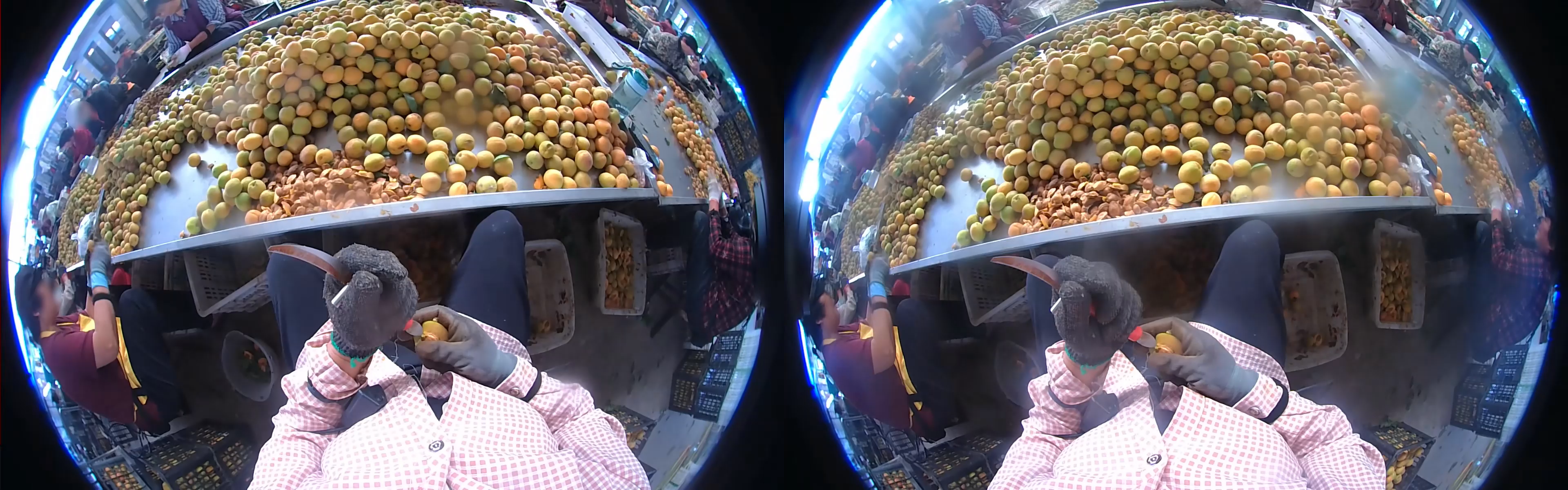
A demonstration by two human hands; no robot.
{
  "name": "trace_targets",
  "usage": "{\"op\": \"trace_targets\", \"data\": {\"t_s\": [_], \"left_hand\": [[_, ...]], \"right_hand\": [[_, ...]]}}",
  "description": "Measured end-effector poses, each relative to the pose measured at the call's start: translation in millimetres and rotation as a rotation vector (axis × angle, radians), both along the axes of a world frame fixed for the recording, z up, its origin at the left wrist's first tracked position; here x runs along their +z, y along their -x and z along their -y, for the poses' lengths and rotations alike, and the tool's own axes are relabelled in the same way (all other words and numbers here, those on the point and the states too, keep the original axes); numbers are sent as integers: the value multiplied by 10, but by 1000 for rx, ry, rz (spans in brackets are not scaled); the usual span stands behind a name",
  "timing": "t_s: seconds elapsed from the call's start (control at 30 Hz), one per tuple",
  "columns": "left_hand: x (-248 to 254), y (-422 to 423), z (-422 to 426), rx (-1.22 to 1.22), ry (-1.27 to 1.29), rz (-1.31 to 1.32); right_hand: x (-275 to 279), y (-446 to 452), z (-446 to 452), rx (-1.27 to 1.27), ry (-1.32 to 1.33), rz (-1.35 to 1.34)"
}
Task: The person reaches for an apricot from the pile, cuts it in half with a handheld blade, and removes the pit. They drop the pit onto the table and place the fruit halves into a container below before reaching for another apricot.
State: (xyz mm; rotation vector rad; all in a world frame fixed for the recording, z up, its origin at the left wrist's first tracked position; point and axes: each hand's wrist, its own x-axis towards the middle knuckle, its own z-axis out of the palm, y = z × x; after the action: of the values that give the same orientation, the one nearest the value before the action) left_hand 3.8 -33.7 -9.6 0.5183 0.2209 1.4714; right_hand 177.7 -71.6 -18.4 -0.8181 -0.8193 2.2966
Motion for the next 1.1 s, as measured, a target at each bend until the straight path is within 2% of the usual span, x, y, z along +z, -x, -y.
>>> {"op": "trace_targets", "data": {"t_s": [0.23,0.3,0.43,0.5,0.63,0.7,0.73,0.8,0.83,0.9,0.93,1.0,1.03,1.1], "left_hand": [[-90,72,1,-28,-93,-12],[-142,110,-15,-116,-212,-20],[-268,254,173,-177,-78,20],[-305,308,190,-305,-44,121],[-287,267,189,-292,-44,137],[-253,226,182,-111,-34,-2],[-221,203,130,-111,-33,-2],[-149,146,-19,-143,-278,-22],[-177,90,-26,-143,-278,-22],[-252,-10,-41,-276,-183,366],[-248,-2,-11,-276,-182,366],[-186,12,62,-269,-238,-45],[-136,-19,66,-268,-236,-44],[-8,-104,71,84,-52,-169]], "right_hand": [[91,-13,-26,24,146,0],[96,-20,-37,69,146,-5],[48,-35,-25,89,159,-66],[41,-30,-21,83,133,-64],[-11,-32,-5,79,135,-89],[-4,-33,-1,67,127,-85],[3,-36,3,67,129,-86],[20,-38,5,73,123,-101],[16,-37,4,73,124,-101],[-8,-33,1,103,154,-102],[-32,-13,10,103,154,-103],[-79,37,31,90,69,-102],[-45,32,27,91,71,-101],[61,20,5,61,-23,19]]}}
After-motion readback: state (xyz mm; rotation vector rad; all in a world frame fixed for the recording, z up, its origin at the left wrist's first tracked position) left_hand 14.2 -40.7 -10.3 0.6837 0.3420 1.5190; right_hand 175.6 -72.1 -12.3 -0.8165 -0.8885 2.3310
